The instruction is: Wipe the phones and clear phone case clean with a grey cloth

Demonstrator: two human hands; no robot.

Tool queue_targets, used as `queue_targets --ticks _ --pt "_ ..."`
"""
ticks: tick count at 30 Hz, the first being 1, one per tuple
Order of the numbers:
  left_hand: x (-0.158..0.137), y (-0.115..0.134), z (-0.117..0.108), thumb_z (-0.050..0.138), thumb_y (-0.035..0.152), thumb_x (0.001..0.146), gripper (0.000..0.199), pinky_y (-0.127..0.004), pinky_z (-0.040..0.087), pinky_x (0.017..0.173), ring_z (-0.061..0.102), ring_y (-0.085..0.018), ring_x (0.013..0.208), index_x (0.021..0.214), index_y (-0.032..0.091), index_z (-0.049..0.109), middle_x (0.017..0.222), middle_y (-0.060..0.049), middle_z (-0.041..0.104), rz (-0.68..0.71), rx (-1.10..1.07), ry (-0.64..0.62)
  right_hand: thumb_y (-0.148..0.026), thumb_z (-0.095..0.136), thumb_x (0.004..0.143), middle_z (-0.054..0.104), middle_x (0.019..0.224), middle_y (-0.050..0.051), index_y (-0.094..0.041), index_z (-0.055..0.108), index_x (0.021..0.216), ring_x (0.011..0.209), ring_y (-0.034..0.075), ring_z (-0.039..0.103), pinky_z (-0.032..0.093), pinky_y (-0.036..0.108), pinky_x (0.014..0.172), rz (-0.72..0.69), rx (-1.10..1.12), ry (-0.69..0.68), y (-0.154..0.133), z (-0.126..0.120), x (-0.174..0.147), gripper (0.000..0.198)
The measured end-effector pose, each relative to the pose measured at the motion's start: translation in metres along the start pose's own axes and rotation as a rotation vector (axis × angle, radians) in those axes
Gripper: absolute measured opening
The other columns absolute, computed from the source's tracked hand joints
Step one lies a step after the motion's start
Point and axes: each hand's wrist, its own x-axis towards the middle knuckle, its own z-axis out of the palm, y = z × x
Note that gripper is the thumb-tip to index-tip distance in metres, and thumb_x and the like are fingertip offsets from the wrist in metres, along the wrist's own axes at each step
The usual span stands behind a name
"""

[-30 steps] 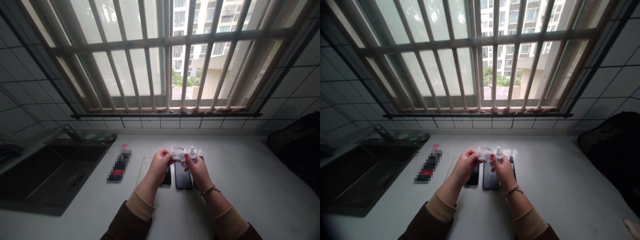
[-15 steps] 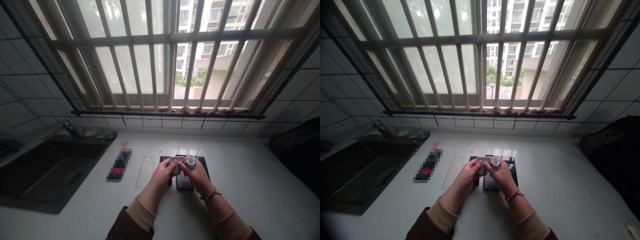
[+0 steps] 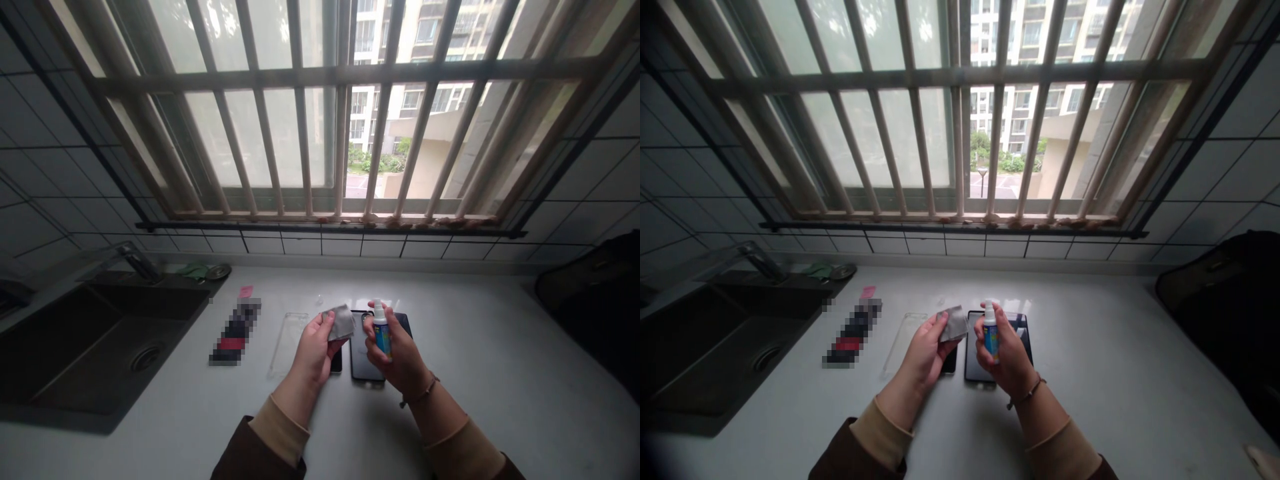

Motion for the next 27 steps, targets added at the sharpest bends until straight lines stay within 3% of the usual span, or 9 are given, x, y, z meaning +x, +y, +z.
queue_targets --ticks 5,9,13,15,17,18,20,22,27 --pt "-0.002 0.004 0.001 0.077 0.026 0.093 0.019 -0.033 0.066 0.071 0.075 -0.021 0.086 0.107 0.014 0.071 0.100 -0.011 0.078 -0.077 -0.069 0.054 -0.059 0.058 0.103 0.055 0.078 -0.007 -0.042 0.046 0.147 0.037 0.004 0.033 0.029 0.016 0.035 -0.009 0.036 -0.006 -0.009 0.005 -0.002 0.049" --pt "-0.003 0.006 0.004 0.073 0.023 0.095 0.014 -0.034 0.067 0.071 0.076 -0.021 0.085 0.106 0.014 0.069 0.100 -0.011 0.078 -0.063 -0.057 0.045 -0.062 0.052 0.105 0.057 0.083 -0.005 -0.042 0.042 0.155 0.042 0.005 0.039 0.033 0.018 0.039 -0.052 -0.108 0.016 -0.003 0.002 0.000 0.055" --pt "-0.003 0.006 0.005 0.067 0.022 0.099 0.014 -0.039 0.067 0.084 0.077 -0.024 0.100 0.111 0.013 0.068 0.113 -0.016 0.078 -0.022 -0.115 0.042 -0.057 0.061 0.102 0.060 0.075 -0.006 -0.034 0.038 0.162 0.045 0.010 0.048 0.045 0.023 0.045 -0.179 -0.597 0.048 0.008 -0.006 0.001 0.068" --pt "-0.002 0.005 0.005 0.064 0.023 0.101 0.016 -0.041 0.065 0.092 0.076 -0.025 0.107 0.112 0.012 0.068 0.118 -0.018 0.077 -0.011 -0.127 0.032 -0.053 0.060 0.104 0.064 0.070 -0.004 -0.030 0.038 0.164 0.050 0.015 0.059 0.054 0.028 0.053 -0.238 -0.884 0.046 0.011 -0.010 0.002 0.068" --pt "-0.002 0.004 0.005 0.063 0.023 0.101 0.016 -0.042 0.064 0.096 0.075 -0.025 0.110 0.113 0.013 0.069 0.122 -0.017 0.076 -0.001 -0.125 0.031 -0.049 0.058 0.105 0.077 0.093 0.005 -0.030 0.046 0.161 0.081 0.023 0.077 0.064 0.037 0.077 -0.337 -1.088 0.026 0.011 -0.013 0.003 0.061" --pt "-0.002 0.003 0.004 0.064 0.023 0.101 0.016 -0.043 0.063 0.098 0.075 -0.025 0.111 0.113 0.013 0.069 0.123 -0.017 0.076 0.000 -0.124 0.030 -0.046 0.057 0.105 0.079 0.115 0.009 -0.030 0.050 0.159 0.104 0.027 0.077 0.063 0.041 0.093 -0.395 -1.155 0.009 0.010 -0.013 0.003 0.056" --pt "-0.002 0.002 0.004 0.063 0.022 0.102 0.015 -0.043 0.063 0.098 0.074 -0.024 0.111 0.113 0.014 0.069 0.123 -0.016 0.076 -0.004 -0.127 0.021 -0.041 0.057 0.105 0.068 0.145 0.009 -0.031 0.055 0.155 0.135 0.029 0.065 0.053 0.044 0.114 -0.475 -1.251 -0.032 0.009 -0.014 0.004 0.051" --pt "-0.002 0.001 0.004 0.062 0.023 0.102 0.016 -0.042 0.064 0.096 0.074 -0.023 0.110 0.113 0.014 0.069 0.124 -0.016 0.075 -0.006 -0.133 0.012 -0.037 0.055 0.106 0.066 0.150 0.007 -0.032 0.054 0.155 0.139 0.027 0.063 0.052 0.042 0.116 -0.492 -1.330 -0.066 0.008 -0.015 0.004 0.049" --pt "-0.003 0.001 0.004 0.063 0.025 0.102 0.018 -0.038 0.067 0.088 0.072 -0.023 0.109 0.113 0.013 0.071 0.124 -0.016 0.074 -0.018 -0.118 -0.010 -0.034 0.053 0.108 0.072 0.139 0.010 -0.029 0.057 0.152 0.122 0.026 0.073 0.061 0.038 0.101 -0.518 -1.485 -0.056 0.012 -0.016 0.005 0.045"
